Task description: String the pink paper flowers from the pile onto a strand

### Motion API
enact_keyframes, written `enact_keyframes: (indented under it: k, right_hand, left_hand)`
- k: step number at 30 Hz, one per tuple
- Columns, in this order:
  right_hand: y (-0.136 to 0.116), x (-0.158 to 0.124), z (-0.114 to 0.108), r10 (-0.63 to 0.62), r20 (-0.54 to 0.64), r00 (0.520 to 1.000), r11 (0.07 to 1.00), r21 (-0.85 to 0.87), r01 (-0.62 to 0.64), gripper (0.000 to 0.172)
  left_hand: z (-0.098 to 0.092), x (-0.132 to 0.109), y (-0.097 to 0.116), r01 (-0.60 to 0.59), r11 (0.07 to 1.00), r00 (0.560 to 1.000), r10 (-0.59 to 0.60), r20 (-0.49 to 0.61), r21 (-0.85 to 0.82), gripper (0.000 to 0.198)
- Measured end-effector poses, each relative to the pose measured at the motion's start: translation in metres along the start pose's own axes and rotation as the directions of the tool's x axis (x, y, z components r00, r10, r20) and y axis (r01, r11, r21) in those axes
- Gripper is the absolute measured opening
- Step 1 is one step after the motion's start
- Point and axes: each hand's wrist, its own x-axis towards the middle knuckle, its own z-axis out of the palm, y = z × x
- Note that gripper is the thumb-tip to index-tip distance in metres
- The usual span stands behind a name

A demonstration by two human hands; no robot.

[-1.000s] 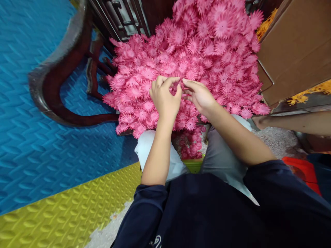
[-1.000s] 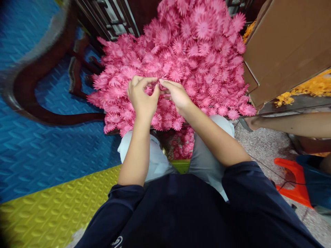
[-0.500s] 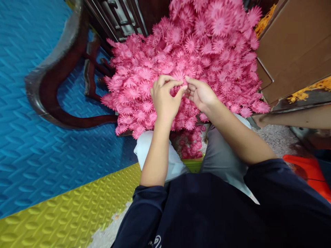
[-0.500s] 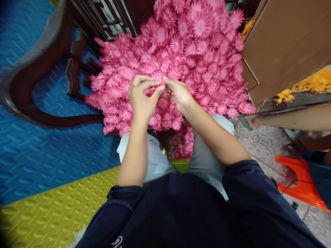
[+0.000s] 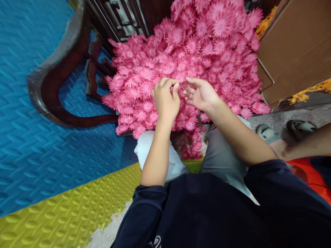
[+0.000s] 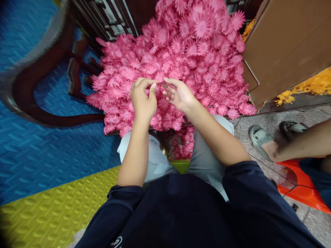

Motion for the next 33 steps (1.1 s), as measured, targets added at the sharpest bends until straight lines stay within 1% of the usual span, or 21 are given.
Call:
enact_keyframes:
  k: [3, 7, 12, 14, 16, 21, 25, 28, 30, 33]
  right_hand:
    - [0.0, 0.0, 0.0, -0.017, 0.015, 1.0, 0.999, -0.029, 0.018, 0.024]
    - [-0.002, -0.003, 0.002, -0.04, -0.014, 0.999, 0.998, -0.059, 0.039, 0.02]
    - [-0.006, -0.009, 0.002, -0.059, -0.029, 0.998, 0.994, -0.095, 0.056, 0.016]
    - [-0.006, -0.01, -0.001, -0.08, -0.016, 0.997, 0.988, -0.132, 0.077, 0.017]
    - [-0.005, -0.01, -0.006, -0.113, 0.006, 0.994, 0.98, -0.167, 0.113, 0.019]
    - [-0.003, -0.015, -0.011, -0.169, 0.092, 0.981, 0.956, -0.228, 0.186, 0.02]
    - [-0.001, -0.018, -0.005, -0.179, 0.097, 0.979, 0.933, -0.3, 0.2, 0.018]
    - [0.004, -0.019, 0.002, -0.175, 0.118, 0.978, 0.916, -0.344, 0.205, 0.02]
    - [0.008, -0.021, 0.007, -0.168, 0.126, 0.978, 0.917, -0.345, 0.202, 0.02]
    - [0.014, -0.026, 0.015, -0.183, 0.094, 0.979, 0.923, -0.328, 0.203, 0.017]
  left_hand:
    - [-0.001, 0.001, -0.003, -0.006, 0.999, 1.0, 0.006, 0.009, -0.033, 0.013]
    - [-0.001, 0.0, -0.003, -0.012, 0.997, 0.999, 0.014, 0.035, -0.072, 0.013]
    - [-0.002, -0.003, 0.004, 0.033, 0.999, 0.997, -0.032, 0.07, -0.009, 0.012]
    - [-0.003, -0.006, 0.007, 0.044, 0.999, 0.996, -0.046, 0.071, 0.02, 0.012]
    - [-0.003, -0.008, 0.008, 0.028, 0.999, 0.997, -0.029, 0.066, 0.024, 0.012]
    - [-0.004, -0.017, 0.004, -0.01, 1.0, 1.0, 0.01, 0.004, 0.023, 0.012]
    - [-0.011, -0.025, -0.005, -0.064, 0.997, 0.998, 0.064, 0.004, 0.047, 0.016]
    - [-0.017, -0.034, -0.012, -0.102, 0.991, 0.995, 0.102, 0.007, 0.081, 0.016]
    - [-0.02, -0.039, -0.016, -0.112, 0.988, 0.994, 0.112, 0.002, 0.104, 0.016]
    - [-0.021, -0.044, -0.018, -0.102, 0.985, 0.994, 0.106, -0.019, 0.137, 0.016]
